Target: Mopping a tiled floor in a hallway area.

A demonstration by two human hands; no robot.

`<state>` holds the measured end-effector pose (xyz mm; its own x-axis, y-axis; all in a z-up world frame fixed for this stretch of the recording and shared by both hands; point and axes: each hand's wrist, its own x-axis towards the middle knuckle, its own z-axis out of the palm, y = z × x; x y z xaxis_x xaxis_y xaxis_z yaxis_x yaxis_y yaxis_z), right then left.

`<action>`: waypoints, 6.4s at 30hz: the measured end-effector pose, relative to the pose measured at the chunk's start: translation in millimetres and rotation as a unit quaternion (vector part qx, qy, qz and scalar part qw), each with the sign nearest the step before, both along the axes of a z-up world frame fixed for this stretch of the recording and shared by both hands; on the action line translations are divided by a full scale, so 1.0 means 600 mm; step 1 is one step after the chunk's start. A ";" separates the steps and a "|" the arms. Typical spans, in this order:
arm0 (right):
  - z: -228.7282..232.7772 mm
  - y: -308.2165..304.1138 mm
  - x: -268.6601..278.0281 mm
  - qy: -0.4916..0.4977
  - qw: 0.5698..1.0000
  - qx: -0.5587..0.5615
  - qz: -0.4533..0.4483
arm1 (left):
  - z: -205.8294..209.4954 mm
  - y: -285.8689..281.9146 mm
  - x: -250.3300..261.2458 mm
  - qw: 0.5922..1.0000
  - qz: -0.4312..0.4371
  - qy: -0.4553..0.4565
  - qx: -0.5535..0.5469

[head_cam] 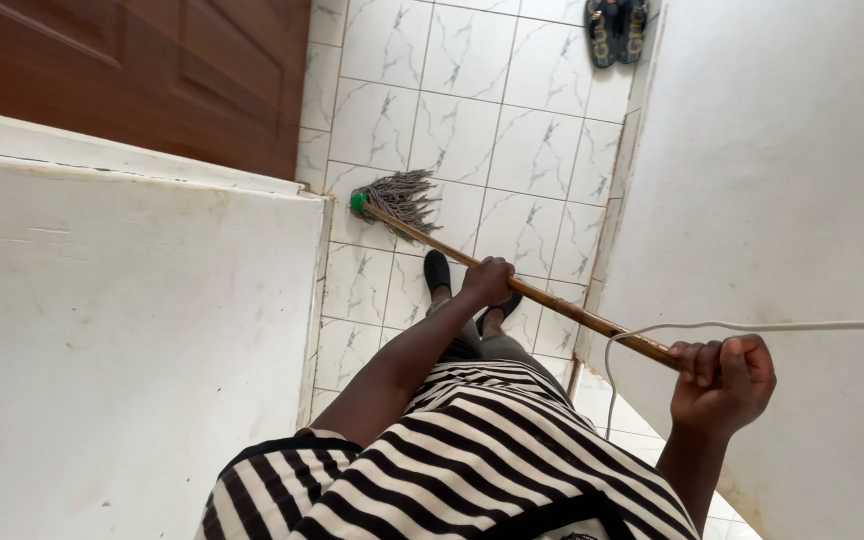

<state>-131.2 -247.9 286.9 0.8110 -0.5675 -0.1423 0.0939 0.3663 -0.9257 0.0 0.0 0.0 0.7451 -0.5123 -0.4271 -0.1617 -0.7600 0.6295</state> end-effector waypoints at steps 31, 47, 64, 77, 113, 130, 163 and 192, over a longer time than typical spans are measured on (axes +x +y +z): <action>0.061 -0.102 0.421 -0.137 0.962 -0.172 0.163 | 0.029 -0.238 0.456 0.957 0.201 -0.181 -0.108; 0.098 -0.218 0.726 -0.152 0.943 -0.166 0.247 | 0.070 -0.330 0.688 0.939 0.276 -0.176 -0.103; -0.055 -0.069 1.103 -0.077 0.978 -0.109 0.159 | -0.100 -0.176 1.161 0.964 0.203 -0.168 -0.024; -0.018 -0.104 0.983 -0.106 0.976 -0.136 0.134 | -0.048 -0.210 1.066 0.981 0.131 -0.125 -0.071; 0.155 -0.159 0.778 -0.030 0.885 -0.415 -0.210 | 0.050 -0.481 0.900 0.859 -0.464 0.127 -0.177; 0.133 -0.174 0.543 -0.072 0.921 -0.370 -0.096 | 0.141 -0.478 0.627 0.946 -0.302 0.062 -0.098; 0.173 -0.193 0.287 -0.086 0.945 -0.314 -0.002 | 0.095 -0.441 0.352 0.984 -0.117 0.037 -0.127; 0.136 0.199 0.377 0.026 0.954 -0.159 0.254 | -0.038 0.165 0.027 0.961 0.232 -0.012 -0.151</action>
